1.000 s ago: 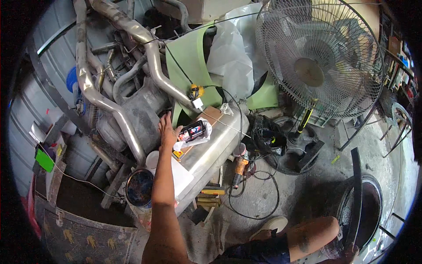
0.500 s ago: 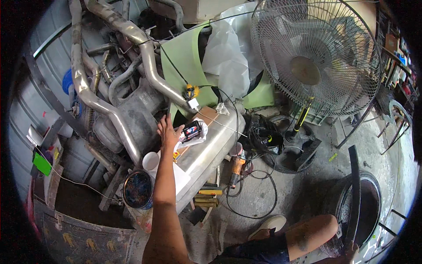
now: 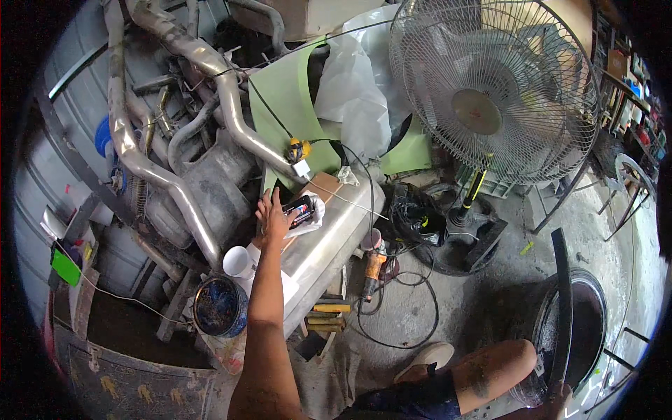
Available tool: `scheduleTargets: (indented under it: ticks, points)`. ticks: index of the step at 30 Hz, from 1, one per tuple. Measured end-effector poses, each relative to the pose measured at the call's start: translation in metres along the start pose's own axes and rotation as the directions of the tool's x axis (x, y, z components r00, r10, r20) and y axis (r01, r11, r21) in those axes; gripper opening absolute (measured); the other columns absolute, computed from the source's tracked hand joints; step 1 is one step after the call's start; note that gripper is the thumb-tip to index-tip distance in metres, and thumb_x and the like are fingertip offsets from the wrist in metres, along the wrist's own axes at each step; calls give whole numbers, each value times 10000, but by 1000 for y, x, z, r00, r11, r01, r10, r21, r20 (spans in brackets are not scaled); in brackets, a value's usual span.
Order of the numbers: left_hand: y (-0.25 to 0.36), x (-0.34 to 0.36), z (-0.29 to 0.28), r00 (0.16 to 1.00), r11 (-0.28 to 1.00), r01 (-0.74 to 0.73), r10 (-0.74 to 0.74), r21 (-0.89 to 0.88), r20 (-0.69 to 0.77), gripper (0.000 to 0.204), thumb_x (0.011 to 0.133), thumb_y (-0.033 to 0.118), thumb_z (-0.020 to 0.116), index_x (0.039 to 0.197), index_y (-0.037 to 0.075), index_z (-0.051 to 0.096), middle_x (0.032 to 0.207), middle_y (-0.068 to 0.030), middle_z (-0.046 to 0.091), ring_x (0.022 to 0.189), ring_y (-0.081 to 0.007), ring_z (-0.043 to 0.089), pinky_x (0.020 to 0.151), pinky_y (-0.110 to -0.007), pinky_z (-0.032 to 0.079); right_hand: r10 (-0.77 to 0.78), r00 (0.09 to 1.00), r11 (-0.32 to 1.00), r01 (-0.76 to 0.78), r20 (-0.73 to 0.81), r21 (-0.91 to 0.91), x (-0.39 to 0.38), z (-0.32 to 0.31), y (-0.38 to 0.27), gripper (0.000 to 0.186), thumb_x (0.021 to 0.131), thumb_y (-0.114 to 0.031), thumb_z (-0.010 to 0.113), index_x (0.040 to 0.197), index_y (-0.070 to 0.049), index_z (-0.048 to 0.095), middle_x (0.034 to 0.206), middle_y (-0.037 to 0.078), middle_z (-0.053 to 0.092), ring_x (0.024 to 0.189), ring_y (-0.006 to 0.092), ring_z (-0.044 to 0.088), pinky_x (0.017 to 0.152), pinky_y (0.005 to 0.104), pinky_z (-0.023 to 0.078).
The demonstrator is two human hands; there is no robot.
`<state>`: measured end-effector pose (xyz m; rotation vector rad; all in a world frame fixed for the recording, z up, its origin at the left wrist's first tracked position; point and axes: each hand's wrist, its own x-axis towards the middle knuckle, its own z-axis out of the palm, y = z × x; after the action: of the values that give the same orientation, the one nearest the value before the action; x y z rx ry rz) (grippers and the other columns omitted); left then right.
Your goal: The person wets a sanding block in a yellow container and sands a long carbon fiber component by hand. They repeatedly dip the block into the water to continue sanding different sections before setting the piece down and picking up a phone.
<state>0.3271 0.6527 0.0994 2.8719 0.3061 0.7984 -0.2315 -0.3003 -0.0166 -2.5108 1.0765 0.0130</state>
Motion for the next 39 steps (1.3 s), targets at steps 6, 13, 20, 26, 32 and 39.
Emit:
scheduleTargets:
  ticks: [6,13,20,26,32,39]
  points:
    - [-1,-1,-35,994,998,30,-36,-53,-106,842,810,505,743,1471,96,419,1477,-193,391,1323,-413,381,1041,-585,333,-8,997,989,-4,81,148,7,25,-2,453,882,-393,742,1122,-14,680,930,185,706,810,311,625,712,453,517]
    - [108,-54,-57,977,801,-180,76,-570,-202,599,896,235,702,1408,45,453,1374,-204,499,1266,-380,468,1086,-478,354,-382,922,900,356,-63,-249,20,23,64,313,923,-291,688,1127,-53,685,908,137,695,790,264,629,681,379,531]
    - [259,-287,-29,816,315,-158,575,-936,55,608,898,260,718,1406,19,485,1378,-195,536,1276,-354,506,1062,-450,385,-162,987,984,159,-24,-82,16,22,14,330,968,-262,604,1225,-58,631,1048,126,674,894,242,622,740,361,527]
    - [279,-366,-72,491,174,-183,869,-968,63,877,897,550,656,1533,54,312,1496,-209,375,1411,-398,334,1141,-487,327,-143,990,987,141,-11,-77,13,19,7,355,1006,-238,531,1310,-63,585,1167,116,657,983,223,616,790,345,523]
    - [265,-359,-61,328,109,58,937,-992,122,895,848,498,742,1517,67,333,1496,-199,348,1415,-382,328,1164,-494,291,-173,983,969,180,58,-168,-2,8,4,388,1044,-213,459,1395,-68,539,1287,106,640,1073,205,610,840,330,520]
    - [302,-353,-76,441,106,-14,893,-994,89,709,903,293,735,1479,44,403,1421,-174,437,1367,-337,415,1119,-443,359,96,995,842,-67,-26,535,-90,-39,-110,222,940,-178,655,997,36,647,860,87,633,812,200,601,760,345,505]
